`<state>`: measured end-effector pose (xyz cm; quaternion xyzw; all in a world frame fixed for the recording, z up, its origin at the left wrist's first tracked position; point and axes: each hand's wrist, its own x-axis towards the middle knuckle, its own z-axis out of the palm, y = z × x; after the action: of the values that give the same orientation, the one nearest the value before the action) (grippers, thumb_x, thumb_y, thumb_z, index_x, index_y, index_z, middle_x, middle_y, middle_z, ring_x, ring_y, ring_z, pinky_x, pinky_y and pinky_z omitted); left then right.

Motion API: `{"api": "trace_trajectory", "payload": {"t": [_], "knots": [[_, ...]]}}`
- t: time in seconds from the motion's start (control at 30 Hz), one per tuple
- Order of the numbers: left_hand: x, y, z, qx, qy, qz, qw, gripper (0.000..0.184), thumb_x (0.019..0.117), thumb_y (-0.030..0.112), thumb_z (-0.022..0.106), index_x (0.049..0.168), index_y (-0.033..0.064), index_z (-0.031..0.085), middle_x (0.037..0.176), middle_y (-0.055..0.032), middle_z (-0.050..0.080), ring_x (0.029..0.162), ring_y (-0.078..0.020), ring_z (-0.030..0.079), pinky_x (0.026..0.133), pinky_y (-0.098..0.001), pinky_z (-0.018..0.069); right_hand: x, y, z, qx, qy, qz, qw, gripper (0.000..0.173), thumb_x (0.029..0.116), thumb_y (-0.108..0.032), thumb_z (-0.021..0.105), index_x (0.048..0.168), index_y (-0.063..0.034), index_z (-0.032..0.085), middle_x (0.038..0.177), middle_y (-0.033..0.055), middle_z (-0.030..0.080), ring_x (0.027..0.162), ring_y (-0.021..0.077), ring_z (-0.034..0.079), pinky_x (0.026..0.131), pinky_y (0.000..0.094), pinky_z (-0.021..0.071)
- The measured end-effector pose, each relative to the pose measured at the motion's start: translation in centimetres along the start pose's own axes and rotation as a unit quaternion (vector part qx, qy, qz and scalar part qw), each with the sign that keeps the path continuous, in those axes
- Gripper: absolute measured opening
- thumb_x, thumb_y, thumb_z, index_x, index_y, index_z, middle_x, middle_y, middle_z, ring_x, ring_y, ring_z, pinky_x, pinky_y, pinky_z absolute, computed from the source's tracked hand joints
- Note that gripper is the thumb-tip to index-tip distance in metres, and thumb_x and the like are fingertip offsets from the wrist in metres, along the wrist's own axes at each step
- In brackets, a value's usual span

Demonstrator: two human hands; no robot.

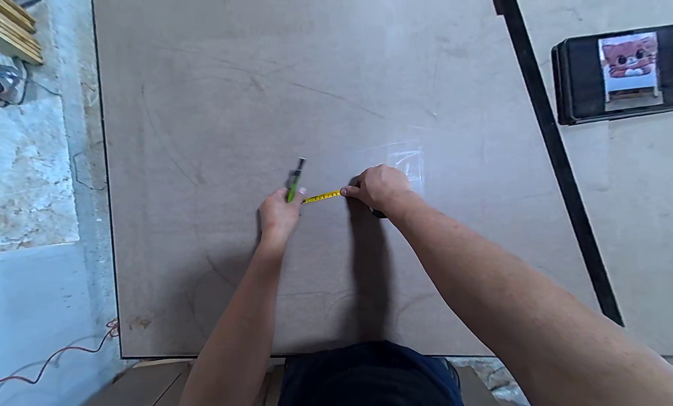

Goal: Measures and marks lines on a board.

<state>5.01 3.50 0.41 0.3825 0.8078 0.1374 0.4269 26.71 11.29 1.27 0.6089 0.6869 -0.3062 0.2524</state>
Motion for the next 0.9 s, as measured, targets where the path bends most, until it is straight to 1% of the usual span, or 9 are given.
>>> {"api": "trace_trajectory", "payload": {"t": [0.07, 0.17, 0.23, 0.27, 0.3, 0.4, 0.53, 0.73, 0.9], "knots": [[0.0, -2.0, -0.8, -0.136, 0.047, 0.002, 0.99, 0.05, 0.1094, 0.049, 0.044, 0.113, 0.006, 0.071, 0.082, -0.0044, 0.074, 0.057, -0.0151, 0.064, 0.055, -0.0351, 0.0552, 0.0, -0.1, -0.3, -0.004, -0.003, 0.002, 1.0, 0.067, 0.0925, -0.076, 0.052, 0.095, -0.0121, 0.073, 0.096, 0.0178, 0.071, 0.094, 0.0394, 0.07, 0.072, 0.063, 0.0547], [-0.1, -4.5, -2.1, -0.278, 0.055, 0.019, 0.959, 0.073, 0.1109, 0.055, 0.022, 0.109, 0.002, 0.073, 0.086, -0.0089, 0.076, 0.072, -0.0185, 0.072, 0.071, -0.0388, 0.062, 0.0, -0.3, -0.5, -0.011, -0.014, 0.002, 1.0, 0.069, 0.0932, -0.075, 0.052, 0.092, -0.0091, 0.072, 0.096, 0.0196, 0.07, 0.095, 0.0398, 0.07, 0.072, 0.0631, 0.054], [-0.3, -4.6, -2.1, -0.26, 0.083, 0.02, 0.962, 0.079, 0.1093, 0.06, 0.019, 0.092, 0.005, 0.074, 0.062, -0.0028, 0.064, 0.049, -0.0111, 0.055, 0.05, -0.0295, 0.049, 0.1, -0.3, -0.5, -0.021, -0.013, -0.001, 1.0, 0.069, 0.0933, -0.075, 0.052, 0.091, -0.0083, 0.071, 0.095, 0.02, 0.07, 0.095, 0.0402, 0.07, 0.071, 0.0633, 0.0535], [-0.4, -4.5, -1.9, -0.257, 0.086, 0.025, 0.962, 0.077, 0.1096, 0.058, 0.023, 0.089, 0.0058, 0.074, 0.056, -0.0011, 0.057, 0.043, -0.01, 0.047, 0.045, -0.0284, 0.0421, 0.1, -0.3, -0.5, -0.024, -0.011, -0.003, 1.0, 0.069, 0.0933, -0.074, 0.052, 0.09, -0.0078, 0.071, 0.095, 0.0205, 0.07, 0.095, 0.041, 0.069, 0.071, 0.0638, 0.0533], [-0.5, -4.5, -1.7, -0.255, 0.084, 0.036, 0.963, 0.069, 0.1104, 0.055, 0.03, 0.09, 0.0061, 0.075, 0.055, -0.0006, 0.057, 0.042, -0.0097, 0.046, 0.043, -0.0283, 0.0419, 0.2, -0.3, -0.5, -0.024, -0.008, -0.003, 1.0, 0.069, 0.093, -0.074, 0.053, 0.09, -0.0073, 0.071, 0.095, 0.0212, 0.07, 0.095, 0.0422, 0.069, 0.072, 0.0652, 0.0533], [-0.3, -4.8, -0.7, -0.278, 0.046, 0.104, 0.954, 0.035, 0.1088, 0.03, 0.054, 0.105, 0.0013, 0.074, 0.071, -0.0049, 0.071, 0.057, -0.0121, 0.066, 0.056, -0.0286, 0.0581, 0.5, -0.3, -0.6, -0.032, -0.007, -0.001, 0.999, 0.069, 0.092, -0.075, 0.054, 0.091, -0.0084, 0.072, 0.094, 0.0208, 0.07, 0.094, 0.0419, 0.07, 0.072, 0.0649, 0.0536], [-0.4, -4.3, 0.3, -0.264, 0.051, 0.098, 0.958, 0.012, 0.0984, 0.011, 0.07, 0.107, 0.0013, 0.07, 0.075, -0.0063, 0.073, 0.059, -0.0112, 0.068, 0.054, -0.0252, 0.0572, 0.7, -0.2, -0.6, -0.041, -0.01, -0.005, 0.999, 0.07, 0.0921, -0.076, 0.053, 0.091, -0.0086, 0.072, 0.093, 0.0204, 0.07, 0.094, 0.0416, 0.07, 0.072, 0.0655, 0.0533], [-0.5, -3.0, 0.2, -0.18, 0.057, 0.068, 0.98, 0.01, 0.0965, 0.014, 0.073, 0.102, 0.0063, 0.07, 0.075, -0.0034, 0.073, 0.061, -0.0102, 0.068, 0.057, -0.0268, 0.0572, 0.5, -0.3, -0.6, -0.038, -0.011, 0.005, 0.999, 0.07, 0.0912, -0.077, 0.053, 0.091, -0.0097, 0.073, 0.093, 0.0195, 0.071, 0.094, 0.0414, 0.07, 0.072, 0.0646, 0.0536], [0.0, -1.9, 0.3, -0.062, 0.06, 0.058, 0.995, 0.014, 0.0929, 0.023, 0.076, 0.099, 0.011, 0.071, 0.081, -0.0039, 0.072, 0.069, -0.0152, 0.07, 0.068, -0.0387, 0.06, 0.5, -0.5, -0.6, -0.04, -0.01, 0.007, 0.999, 0.07, 0.0922, -0.076, 0.052, 0.092, -0.0092, 0.072, 0.094, 0.0202, 0.07, 0.095, 0.0412, 0.07, 0.072, 0.0643, 0.0535]]}}
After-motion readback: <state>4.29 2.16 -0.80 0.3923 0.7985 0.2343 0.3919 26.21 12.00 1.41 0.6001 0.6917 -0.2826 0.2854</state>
